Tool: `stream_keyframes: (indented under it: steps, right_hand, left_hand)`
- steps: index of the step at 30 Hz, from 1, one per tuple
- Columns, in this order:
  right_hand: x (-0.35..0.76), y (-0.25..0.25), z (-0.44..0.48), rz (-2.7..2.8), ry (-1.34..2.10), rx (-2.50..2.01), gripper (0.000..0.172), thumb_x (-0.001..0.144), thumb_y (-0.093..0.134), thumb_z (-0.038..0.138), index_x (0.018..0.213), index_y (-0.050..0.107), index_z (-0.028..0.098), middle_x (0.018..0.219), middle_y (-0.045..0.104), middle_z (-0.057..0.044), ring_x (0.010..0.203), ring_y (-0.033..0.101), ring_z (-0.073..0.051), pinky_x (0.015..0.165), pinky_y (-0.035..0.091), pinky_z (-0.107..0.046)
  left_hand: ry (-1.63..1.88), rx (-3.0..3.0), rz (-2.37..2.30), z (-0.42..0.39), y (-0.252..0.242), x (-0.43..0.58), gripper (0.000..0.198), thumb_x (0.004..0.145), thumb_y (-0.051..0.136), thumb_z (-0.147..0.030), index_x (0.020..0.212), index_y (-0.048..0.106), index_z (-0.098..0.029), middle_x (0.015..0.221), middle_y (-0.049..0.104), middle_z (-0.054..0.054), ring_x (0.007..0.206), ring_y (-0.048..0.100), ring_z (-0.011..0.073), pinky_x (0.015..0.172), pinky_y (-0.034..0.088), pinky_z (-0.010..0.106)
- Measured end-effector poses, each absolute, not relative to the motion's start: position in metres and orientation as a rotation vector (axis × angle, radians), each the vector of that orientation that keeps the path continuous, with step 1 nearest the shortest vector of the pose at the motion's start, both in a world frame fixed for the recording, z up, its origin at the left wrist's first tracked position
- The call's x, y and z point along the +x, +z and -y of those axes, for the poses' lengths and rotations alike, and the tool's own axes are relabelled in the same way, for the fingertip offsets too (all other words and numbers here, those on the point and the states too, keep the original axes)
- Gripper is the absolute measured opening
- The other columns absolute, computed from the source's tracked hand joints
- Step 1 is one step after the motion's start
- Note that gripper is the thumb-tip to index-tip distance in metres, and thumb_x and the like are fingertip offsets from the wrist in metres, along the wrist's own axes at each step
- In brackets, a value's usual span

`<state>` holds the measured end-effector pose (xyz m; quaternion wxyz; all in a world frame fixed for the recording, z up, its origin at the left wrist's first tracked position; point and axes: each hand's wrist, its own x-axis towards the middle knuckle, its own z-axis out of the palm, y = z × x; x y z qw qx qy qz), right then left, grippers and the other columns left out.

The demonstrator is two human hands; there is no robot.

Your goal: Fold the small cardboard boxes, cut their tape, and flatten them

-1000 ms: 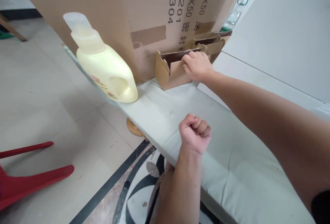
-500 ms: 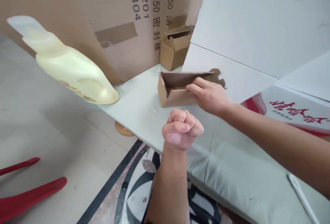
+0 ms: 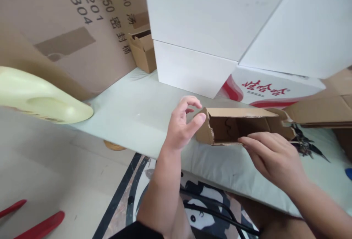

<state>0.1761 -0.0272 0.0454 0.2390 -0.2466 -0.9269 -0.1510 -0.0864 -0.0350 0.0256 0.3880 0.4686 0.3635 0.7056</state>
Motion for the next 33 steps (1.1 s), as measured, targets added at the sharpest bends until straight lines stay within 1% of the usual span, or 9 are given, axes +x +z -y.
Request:
stream_keyframes:
  steps: [2, 5, 8, 16, 20, 23, 25, 29, 33]
  right_hand:
    - [0.184, 0.041, 0.038, 2.462, -0.328, -0.734, 0.016, 0.092, 0.067, 0.006, 0.103, 0.065, 0.017, 0.090, 0.074, -0.006, 0.079, 0.063, -0.017, 0.071, 0.045, -0.031]
    - [0.197, 0.038, 0.042, 2.346, -0.251, -0.831, 0.014, 0.090, 0.070, 0.010, 0.099, 0.065, 0.019, 0.087, 0.075, -0.005, 0.078, 0.065, -0.018, 0.075, 0.045, -0.034]
    - [0.224, 0.037, 0.032, 2.229, -0.264, -0.995, 0.003, 0.093, 0.066, 0.017, 0.093, 0.067, 0.019, 0.082, 0.075, -0.005, 0.078, 0.068, -0.021, 0.076, 0.044, -0.037]
    - [0.274, 0.031, 0.008, 2.018, -0.227, -1.209, 0.015, 0.097, 0.059, 0.025, 0.086, 0.069, 0.022, 0.076, 0.077, 0.000, 0.069, 0.071, -0.018, 0.083, 0.046, -0.039]
    - [0.268, 0.034, 0.016, 2.019, -0.068, -1.281, 0.019, 0.094, 0.054, 0.020, 0.086, 0.071, 0.024, 0.068, 0.075, 0.002, 0.055, 0.062, -0.014, 0.072, 0.048, -0.034]
    - [0.269, 0.041, 0.026, 2.092, 0.001, -1.386, 0.024, 0.091, 0.053, 0.020, 0.095, 0.076, 0.023, 0.067, 0.074, -0.001, 0.052, 0.061, -0.017, 0.065, 0.049, -0.036]
    - [0.274, 0.044, 0.035, 2.166, 0.014, -1.463, 0.030, 0.092, 0.051, 0.023, 0.107, 0.076, 0.021, 0.067, 0.075, -0.003, 0.051, 0.061, -0.019, 0.080, 0.056, -0.046]
    - [0.281, 0.050, 0.051, 2.144, -0.094, -1.577, 0.030, 0.098, 0.048, 0.031, 0.112, 0.074, 0.025, 0.079, 0.078, -0.006, 0.070, 0.072, -0.030, 0.106, 0.028, -0.088]
    - [0.285, 0.052, 0.057, 2.198, -0.038, -1.463, 0.022, 0.100, 0.052, 0.031, 0.094, 0.072, 0.027, 0.098, 0.078, -0.007, 0.103, 0.073, -0.037, 0.115, 0.011, -0.085]
  left_hand:
    - [1.596, 1.317, -0.984, 0.029, 0.022, -0.071, 0.021, 0.079, 0.072, -0.033, 0.098, 0.068, -0.024, 0.114, 0.063, 0.005, 0.109, 0.061, 0.0201, 0.094, 0.048, 0.032]
    - [1.430, 1.439, -1.034, 0.022, 0.017, -0.054, 0.025, 0.078, 0.073, -0.037, 0.097, 0.067, -0.023, 0.121, 0.063, 0.008, 0.116, 0.061, 0.0246, 0.104, 0.047, 0.038]
    - [1.417, 1.438, -1.154, 0.014, 0.011, -0.046, 0.021, 0.077, 0.075, -0.035, 0.090, 0.066, -0.022, 0.114, 0.066, 0.008, 0.114, 0.062, 0.0255, 0.106, 0.046, 0.039]
    - [1.634, 1.026, -1.134, -0.008, 0.000, -0.030, 0.023, 0.061, 0.079, -0.026, 0.077, 0.064, -0.022, 0.096, 0.069, 0.004, 0.113, 0.065, 0.0277, 0.108, 0.047, 0.045]
    - [1.693, 1.061, -1.088, -0.014, -0.001, -0.021, 0.020, 0.061, 0.076, -0.022, 0.078, 0.065, -0.023, 0.091, 0.069, 0.003, 0.110, 0.068, 0.0280, 0.110, 0.049, 0.049]
    - [1.680, 1.140, -1.027, -0.015, -0.003, -0.017, 0.021, 0.061, 0.076, -0.020, 0.080, 0.068, -0.023, 0.091, 0.070, 0.003, 0.108, 0.069, 0.0269, 0.110, 0.051, 0.047]
    - [1.670, 1.178, -0.998, -0.013, -0.003, -0.015, 0.025, 0.061, 0.076, -0.020, 0.085, 0.072, -0.024, 0.092, 0.073, 0.003, 0.108, 0.071, 0.0269, 0.108, 0.053, 0.046]
    - [1.598, 1.249, -1.016, -0.009, -0.001, -0.012, 0.036, 0.063, 0.076, -0.022, 0.098, 0.076, -0.025, 0.104, 0.078, 0.005, 0.104, 0.073, 0.0273, 0.100, 0.057, 0.044]
    - [1.581, 1.234, -0.997, -0.007, -0.001, -0.011, 0.040, 0.062, 0.076, -0.021, 0.101, 0.076, -0.026, 0.108, 0.079, 0.005, 0.105, 0.074, 0.0270, 0.099, 0.058, 0.043]
